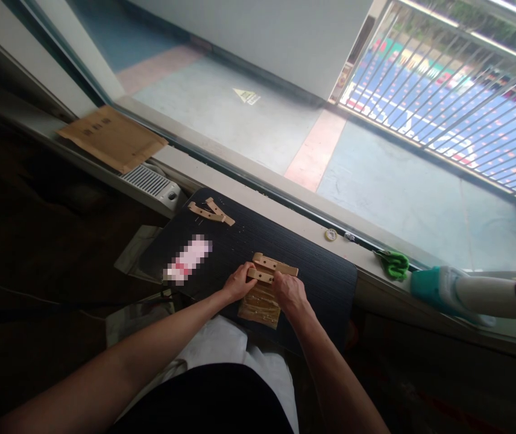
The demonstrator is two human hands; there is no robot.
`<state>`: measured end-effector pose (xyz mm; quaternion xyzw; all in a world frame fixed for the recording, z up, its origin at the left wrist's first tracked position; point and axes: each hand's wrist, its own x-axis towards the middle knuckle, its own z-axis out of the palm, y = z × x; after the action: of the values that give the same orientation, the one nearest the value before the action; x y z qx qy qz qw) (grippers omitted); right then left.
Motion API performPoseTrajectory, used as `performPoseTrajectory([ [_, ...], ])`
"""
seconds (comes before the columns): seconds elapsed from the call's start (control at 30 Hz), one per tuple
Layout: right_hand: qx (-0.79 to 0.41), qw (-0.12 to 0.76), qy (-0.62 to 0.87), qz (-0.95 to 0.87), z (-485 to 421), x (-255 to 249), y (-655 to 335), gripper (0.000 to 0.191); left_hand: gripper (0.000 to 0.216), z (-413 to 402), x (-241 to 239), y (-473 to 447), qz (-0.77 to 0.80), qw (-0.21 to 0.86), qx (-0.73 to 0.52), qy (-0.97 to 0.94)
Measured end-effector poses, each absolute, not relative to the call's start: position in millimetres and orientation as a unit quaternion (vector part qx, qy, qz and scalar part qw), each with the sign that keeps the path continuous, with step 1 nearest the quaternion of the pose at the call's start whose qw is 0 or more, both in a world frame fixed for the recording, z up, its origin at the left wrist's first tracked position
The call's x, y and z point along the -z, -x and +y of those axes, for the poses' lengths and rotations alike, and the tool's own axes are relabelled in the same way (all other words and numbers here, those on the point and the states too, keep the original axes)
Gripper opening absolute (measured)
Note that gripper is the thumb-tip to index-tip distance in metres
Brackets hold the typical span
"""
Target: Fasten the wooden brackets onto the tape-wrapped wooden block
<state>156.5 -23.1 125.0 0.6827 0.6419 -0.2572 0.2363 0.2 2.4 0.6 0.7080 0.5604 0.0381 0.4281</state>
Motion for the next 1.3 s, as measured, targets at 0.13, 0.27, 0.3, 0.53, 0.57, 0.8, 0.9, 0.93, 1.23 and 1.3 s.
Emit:
performPoseTrajectory([
  [0.13,0.257,0.234,-0.673,0.654,-21,-131,-158,0.025,0.03,2,-1,0,0.563,0.427,-0.038,-0.707],
  [0.27,0.259,0.234,-0.664,0.661,-22,-130,-158,0.027,0.03,2,-1,0,0.562,0.426,-0.039,-0.707],
  [0.3,0.26,0.234,-0.664,0.661,-22,-129,-158,0.028,0.029,2,-1,0,0.562,0.426,-0.039,-0.708],
  [0.53,0.256,0.237,-0.683,0.642,-28,-122,-156,0.025,0.03,1,2,0,0.56,0.424,-0.039,-0.711],
  [0.57,0.255,0.237,-0.686,0.638,-28,-123,-155,0.025,0.03,1,2,0,0.56,0.424,-0.039,-0.711],
  [0.8,0.252,0.238,-0.685,0.641,-26,-129,-156,0.024,0.029,2,1,0,0.557,0.42,-0.039,-0.715],
  [0.9,0.254,0.236,-0.671,0.656,-25,-129,-157,0.026,0.029,2,1,0,0.558,0.419,-0.04,-0.715],
  [0.93,0.255,0.236,-0.667,0.659,-25,-128,-157,0.026,0.029,2,1,0,0.558,0.419,-0.041,-0.715],
  [1.23,0.252,0.239,-0.68,0.646,-26,-121,-154,0.028,0.029,1,3,-1,0.556,0.419,-0.048,-0.716],
  [1.3,0.25,0.238,-0.686,0.64,-26,-122,-154,0.03,0.028,1,3,0,0.554,0.418,-0.049,-0.718],
])
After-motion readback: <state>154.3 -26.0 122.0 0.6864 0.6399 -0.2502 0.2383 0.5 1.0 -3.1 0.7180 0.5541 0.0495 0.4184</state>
